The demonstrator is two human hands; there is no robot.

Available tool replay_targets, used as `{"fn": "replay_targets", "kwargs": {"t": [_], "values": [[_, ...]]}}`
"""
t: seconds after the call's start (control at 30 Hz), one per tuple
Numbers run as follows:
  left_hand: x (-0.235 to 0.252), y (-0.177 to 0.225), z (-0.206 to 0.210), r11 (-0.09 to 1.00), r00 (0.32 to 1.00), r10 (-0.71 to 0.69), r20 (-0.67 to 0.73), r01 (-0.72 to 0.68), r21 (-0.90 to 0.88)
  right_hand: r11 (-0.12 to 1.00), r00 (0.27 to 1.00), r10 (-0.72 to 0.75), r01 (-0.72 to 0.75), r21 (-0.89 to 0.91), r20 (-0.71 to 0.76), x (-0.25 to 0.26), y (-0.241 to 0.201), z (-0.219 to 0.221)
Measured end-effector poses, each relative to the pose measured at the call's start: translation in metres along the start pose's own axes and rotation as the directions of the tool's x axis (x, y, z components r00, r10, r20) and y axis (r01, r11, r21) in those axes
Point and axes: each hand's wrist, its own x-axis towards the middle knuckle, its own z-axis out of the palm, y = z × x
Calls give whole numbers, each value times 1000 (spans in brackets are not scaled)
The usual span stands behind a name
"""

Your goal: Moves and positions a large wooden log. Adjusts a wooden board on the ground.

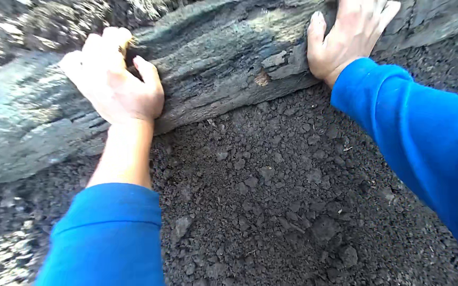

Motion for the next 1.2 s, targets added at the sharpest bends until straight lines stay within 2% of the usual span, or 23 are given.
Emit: {"fn": "replay_targets", "kwargs": {"t": [0.03, 0.17, 0.37, 0.57, 0.77, 0.87, 1.03, 1.1, 1.17, 1.2], "values": [[1, 1, -2, 1000, 1000, 12, -8, -12, -7, 1000, 1000, -14, 14, 0, 24, -1, -2, -4], [0, -2, 2, 1000, 997, 21, -81, -22, -13, 996, 995, -85, 87, 28, -57, -2, -7, -9], [-2, -2, 3, 1000, 997, 29, -68, -29, 0, 992, 984, -114, 121, 47, -137, -5, 0, -3], [-2, 2, -1, 1000, 998, -15, 64, 15, 3, 988, 991, -133, 134, 74, -9, -6, 6, -5], [3, 2, -3, 1000, 996, -30, 85, 30, 1, 987, 990, -141, 141, 74, 6, -3, 5, -4], [-1, 4, -5, 999, 993, -34, 114, 34, 0, 990, 989, -132, 127, 64, 69, -5, 4, -12], [4, 2, -2, 999, 993, -47, 110, 46, 14, 990, 990, -131, 128, 59, 45, 2, 3, -8], [7, 6, -1, 999, 995, -49, 84, 49, 2, 995, 988, -91, 86, 46, 121, 3, 5, -15], [7, 12, -8, 996, 991, -86, 100, 89, -18, 997, 949, -81, 78, 21, 306, 9, 7, -31], [8, 13, -9, 993, 989, -108, 104, 111, -26, 992, 913, -122, 121, 26, 389, 16, 5, -39]]}}
